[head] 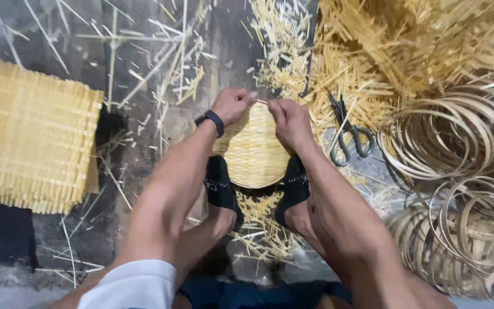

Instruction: The person sits on the floor of a bamboo workshop and assembles round bamboo steamer baskets. They fit a woven bamboo mat into a coiled bamboo rim, press and tuck the edge to secure it, trim excess material with shears, and set finished baskets aside with others.

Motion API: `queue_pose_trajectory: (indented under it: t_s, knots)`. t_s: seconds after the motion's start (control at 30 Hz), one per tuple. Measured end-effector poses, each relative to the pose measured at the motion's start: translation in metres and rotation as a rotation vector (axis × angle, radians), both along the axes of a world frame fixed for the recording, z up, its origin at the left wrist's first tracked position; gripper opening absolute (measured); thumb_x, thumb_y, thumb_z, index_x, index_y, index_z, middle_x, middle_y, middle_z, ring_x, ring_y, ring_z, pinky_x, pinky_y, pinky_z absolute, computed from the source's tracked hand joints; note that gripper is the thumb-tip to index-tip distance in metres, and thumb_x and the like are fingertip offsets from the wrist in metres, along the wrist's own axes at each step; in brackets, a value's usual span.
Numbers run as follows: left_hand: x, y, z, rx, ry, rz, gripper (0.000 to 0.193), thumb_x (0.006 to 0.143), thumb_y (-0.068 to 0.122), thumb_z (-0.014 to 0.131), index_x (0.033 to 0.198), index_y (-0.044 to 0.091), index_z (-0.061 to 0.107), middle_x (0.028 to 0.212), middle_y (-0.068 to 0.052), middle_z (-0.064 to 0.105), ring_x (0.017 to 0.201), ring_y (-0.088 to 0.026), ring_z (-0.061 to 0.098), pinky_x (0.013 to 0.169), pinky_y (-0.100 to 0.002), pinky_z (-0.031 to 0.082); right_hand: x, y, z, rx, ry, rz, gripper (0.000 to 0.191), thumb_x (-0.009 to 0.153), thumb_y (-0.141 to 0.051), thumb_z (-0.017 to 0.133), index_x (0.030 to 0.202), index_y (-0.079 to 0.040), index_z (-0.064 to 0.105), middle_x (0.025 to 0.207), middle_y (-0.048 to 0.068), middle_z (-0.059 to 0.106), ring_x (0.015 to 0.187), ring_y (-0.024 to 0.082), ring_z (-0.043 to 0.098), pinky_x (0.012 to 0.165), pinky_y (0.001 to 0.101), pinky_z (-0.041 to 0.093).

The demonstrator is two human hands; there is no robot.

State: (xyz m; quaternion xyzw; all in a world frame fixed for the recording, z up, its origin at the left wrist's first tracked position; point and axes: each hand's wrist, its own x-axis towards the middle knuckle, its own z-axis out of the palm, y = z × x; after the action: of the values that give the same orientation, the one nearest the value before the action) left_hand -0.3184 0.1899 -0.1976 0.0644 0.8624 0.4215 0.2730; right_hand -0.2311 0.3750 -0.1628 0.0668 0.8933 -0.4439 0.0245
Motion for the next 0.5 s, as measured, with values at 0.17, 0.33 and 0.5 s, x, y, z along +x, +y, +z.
queue_pose_trajectory:
  t_s: [0.17, 0.33, 0.5]
  knots:
    - [0.001, 0.006, -0.005, 0.002, -0.036, 0.079, 0.045, 0.087, 0.052, 0.068, 0.081, 0.009, 0.077, 0.068, -0.013, 0.069, 0.058, -0.027, 0.060, 0.062, -0.043, 0.049, 0.003, 0.007, -0.017, 0.093, -0.141, 0.034, 0.054, 0.112, -0.042, 0.037, 0.093, -0.001, 0.066, 0.085, 0.025, 0.066, 0.083, 0.043, 0.060, 0.074, 0.0498, 0.047]
    - [0.003, 0.011, 0.002, -0.086, -0.077, 0.062, 0.046, 0.090, 0.051, 0.065, 0.074, 0.008, 0.074, 0.066, -0.013, 0.067, 0.060, -0.029, 0.061, 0.061, -0.043, 0.048, -0.006, 0.014, -0.025, -0.011, -0.286, 0.010, 0.059, 0.109, -0.046, 0.036, 0.087, 0.004, 0.058, 0.076, 0.026, 0.057, 0.071, 0.039, 0.053, 0.073, 0.0485, 0.046]
    - [0.003, 0.011, 0.013, -0.080, -0.046, 0.044, 0.048, 0.090, 0.051, 0.066, 0.071, 0.007, 0.073, 0.063, -0.015, 0.065, 0.058, -0.030, 0.060, 0.060, -0.044, 0.047, -0.007, 0.016, -0.018, -0.103, -0.298, -0.041, 0.062, 0.106, -0.050, 0.040, 0.081, 0.003, 0.060, 0.073, 0.025, 0.059, 0.070, 0.036, 0.053, 0.070, 0.0475, 0.044]
